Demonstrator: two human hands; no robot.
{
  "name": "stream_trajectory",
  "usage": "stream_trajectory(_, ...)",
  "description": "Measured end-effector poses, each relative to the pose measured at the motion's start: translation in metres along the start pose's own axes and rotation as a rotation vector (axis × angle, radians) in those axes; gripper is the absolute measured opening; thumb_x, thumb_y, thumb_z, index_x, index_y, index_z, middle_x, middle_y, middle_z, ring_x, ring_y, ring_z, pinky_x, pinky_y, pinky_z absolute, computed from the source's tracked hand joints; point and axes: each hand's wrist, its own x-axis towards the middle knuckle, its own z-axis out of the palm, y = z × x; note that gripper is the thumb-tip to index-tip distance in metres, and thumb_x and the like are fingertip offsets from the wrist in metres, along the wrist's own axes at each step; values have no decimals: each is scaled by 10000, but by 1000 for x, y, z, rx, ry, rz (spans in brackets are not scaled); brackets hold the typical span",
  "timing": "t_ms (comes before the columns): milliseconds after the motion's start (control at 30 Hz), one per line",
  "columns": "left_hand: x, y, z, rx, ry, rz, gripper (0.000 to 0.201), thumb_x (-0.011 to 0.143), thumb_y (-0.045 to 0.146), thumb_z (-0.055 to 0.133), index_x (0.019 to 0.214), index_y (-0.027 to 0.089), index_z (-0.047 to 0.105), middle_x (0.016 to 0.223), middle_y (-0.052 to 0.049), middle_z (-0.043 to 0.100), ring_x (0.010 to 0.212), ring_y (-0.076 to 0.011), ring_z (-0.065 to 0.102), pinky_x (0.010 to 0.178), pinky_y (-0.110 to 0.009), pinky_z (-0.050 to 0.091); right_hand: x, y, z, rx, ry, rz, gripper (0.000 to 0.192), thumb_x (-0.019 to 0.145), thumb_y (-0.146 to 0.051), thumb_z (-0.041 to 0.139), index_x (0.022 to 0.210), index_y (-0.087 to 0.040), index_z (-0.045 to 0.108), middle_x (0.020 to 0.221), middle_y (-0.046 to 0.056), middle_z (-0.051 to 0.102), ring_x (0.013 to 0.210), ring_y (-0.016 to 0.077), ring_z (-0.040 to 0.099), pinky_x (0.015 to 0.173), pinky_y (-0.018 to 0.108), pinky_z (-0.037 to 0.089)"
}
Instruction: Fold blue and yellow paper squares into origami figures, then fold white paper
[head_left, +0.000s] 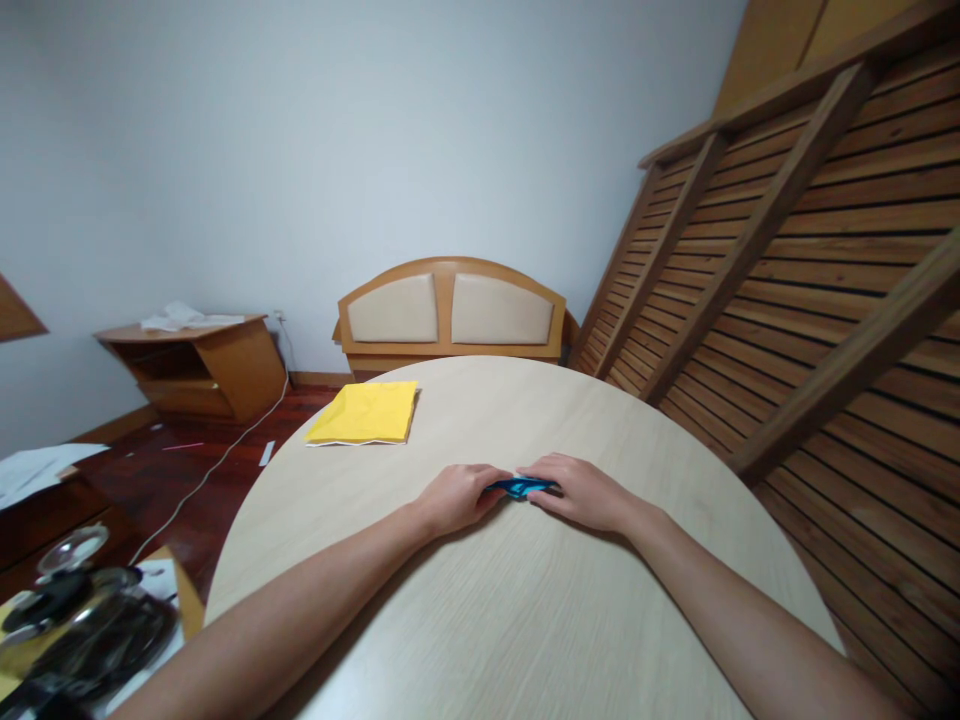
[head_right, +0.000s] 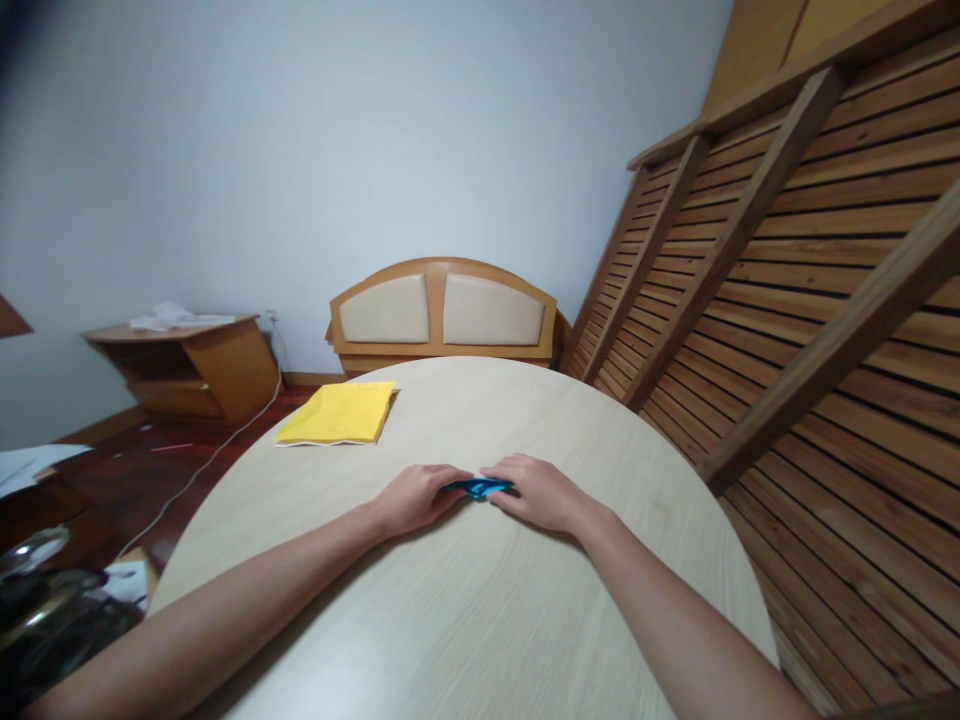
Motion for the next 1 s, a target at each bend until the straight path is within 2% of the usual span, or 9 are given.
stream_trajectory(167,-1,4,-4,-28,45,-6,341,948,237,519,1287,248,549,1205,-49,684,1048,-188,671,890,-290,531,-1,4,1,26,45,57,392,917,-350,587,1294,-252,619,1208,84,694,1071,254,633,939,368,457)
stream_trajectory(300,-1,3,-5,11,47,-39,296,928,223,538,1220,246,586,1220,-36,679,1033,-189,677,869,-288,542,-1,1,-1,36,63,89,370,926,-342,573,1283,-246,588,1138,72,705,987,231,652,857,328,477)
stream_trajectory(400,0,0,-3,51,65,-89,270,914,201,549,1173,238,615,1200,-27,693,1000,-190,688,851,-300,556,-1,-1,-2,22,62,113,296,935,-340,563,1207,-237,618,1055,62,717,914,219,659,806,311,478)
stream_trajectory(600,1,-8,0,90,92,-112,213,925,193,540,1054,243,702,1207,-13,696,994,-171,690,865,-277,554,0,3,0,1,53,70,264,965,-346,523,1161,-258,676,1081,58,727,964,225,656,865,334,469)
stream_trajectory(1000,1,-10,0,39,110,-81,218,956,195,529,1056,250,715,1177,-2,709,1000,-163,688,883,-263,536,1,5,4,-3,59,21,318,1003,-360,466,1243,-302,666,1130,43,724,1010,219,649,892,335,474)
